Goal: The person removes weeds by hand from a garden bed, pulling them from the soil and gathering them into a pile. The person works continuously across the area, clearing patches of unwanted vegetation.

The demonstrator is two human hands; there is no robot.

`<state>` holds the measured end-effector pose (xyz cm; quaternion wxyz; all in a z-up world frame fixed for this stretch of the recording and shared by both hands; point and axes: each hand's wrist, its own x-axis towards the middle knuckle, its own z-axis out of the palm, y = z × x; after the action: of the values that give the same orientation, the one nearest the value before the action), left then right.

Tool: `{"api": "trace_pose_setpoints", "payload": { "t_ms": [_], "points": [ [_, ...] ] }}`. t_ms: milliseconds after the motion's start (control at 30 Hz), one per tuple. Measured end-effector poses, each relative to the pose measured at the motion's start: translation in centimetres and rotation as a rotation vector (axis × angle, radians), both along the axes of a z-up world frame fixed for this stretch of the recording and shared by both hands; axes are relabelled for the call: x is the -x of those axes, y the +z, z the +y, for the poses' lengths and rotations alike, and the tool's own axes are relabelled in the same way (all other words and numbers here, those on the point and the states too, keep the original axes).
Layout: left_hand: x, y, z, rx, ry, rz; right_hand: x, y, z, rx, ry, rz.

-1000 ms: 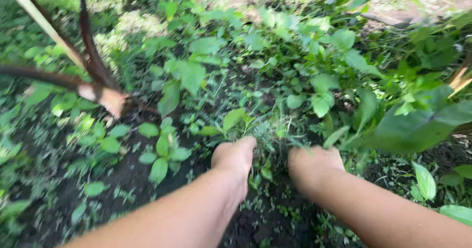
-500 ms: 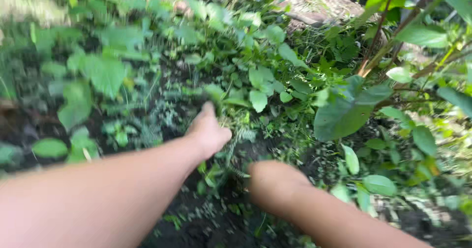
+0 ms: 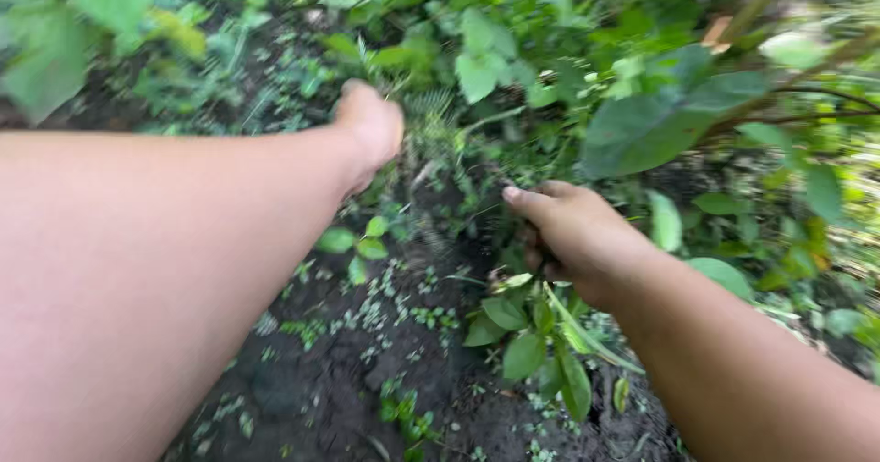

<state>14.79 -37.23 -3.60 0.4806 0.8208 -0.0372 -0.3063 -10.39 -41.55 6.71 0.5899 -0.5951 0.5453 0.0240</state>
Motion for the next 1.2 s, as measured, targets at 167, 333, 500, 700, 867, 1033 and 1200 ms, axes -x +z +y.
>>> {"api": "trace_pose_setpoints", "payload": {
  "t_ms": [167,333,500,700,867,1033,1200],
  "points": [
    [1.0,5.5,6.7,-0.133,-0.009,-0.405,-2.0,-0.3,1.0,-0.055,-0.036,-0.066],
    [0.1,8.3,11.0,-0.138,0.092,-0.509,-2.4,0.1,0.1,-0.136,-0.098,-0.313],
    [0.6,10.1,10.6,-0.181,-0.179,-0.657,-2.6,1.4,-2.5,-0.07,-0.076,-0.473],
    [2.8,11.4,11.4,-0.838,-0.947,-0.544,-2.3,1.1,-1.2,0.186,0.107,-0.056],
    [4.4,8.3,10.5,-1.099,-1.313,-0.671,-2.2,-3.3,1.7,0.6,0.564,0.214],
    [4.9,5.3,10.5,-0.742,-0.88,-0.469,-2.8,-6.1,2.9,0.76,0.692,0.437],
    [5.5,6.5,13.3,-0.555,-0.463,-0.242,-3.9,-5.3,2.7,0.648,0.74,0.549]
  ]
}}
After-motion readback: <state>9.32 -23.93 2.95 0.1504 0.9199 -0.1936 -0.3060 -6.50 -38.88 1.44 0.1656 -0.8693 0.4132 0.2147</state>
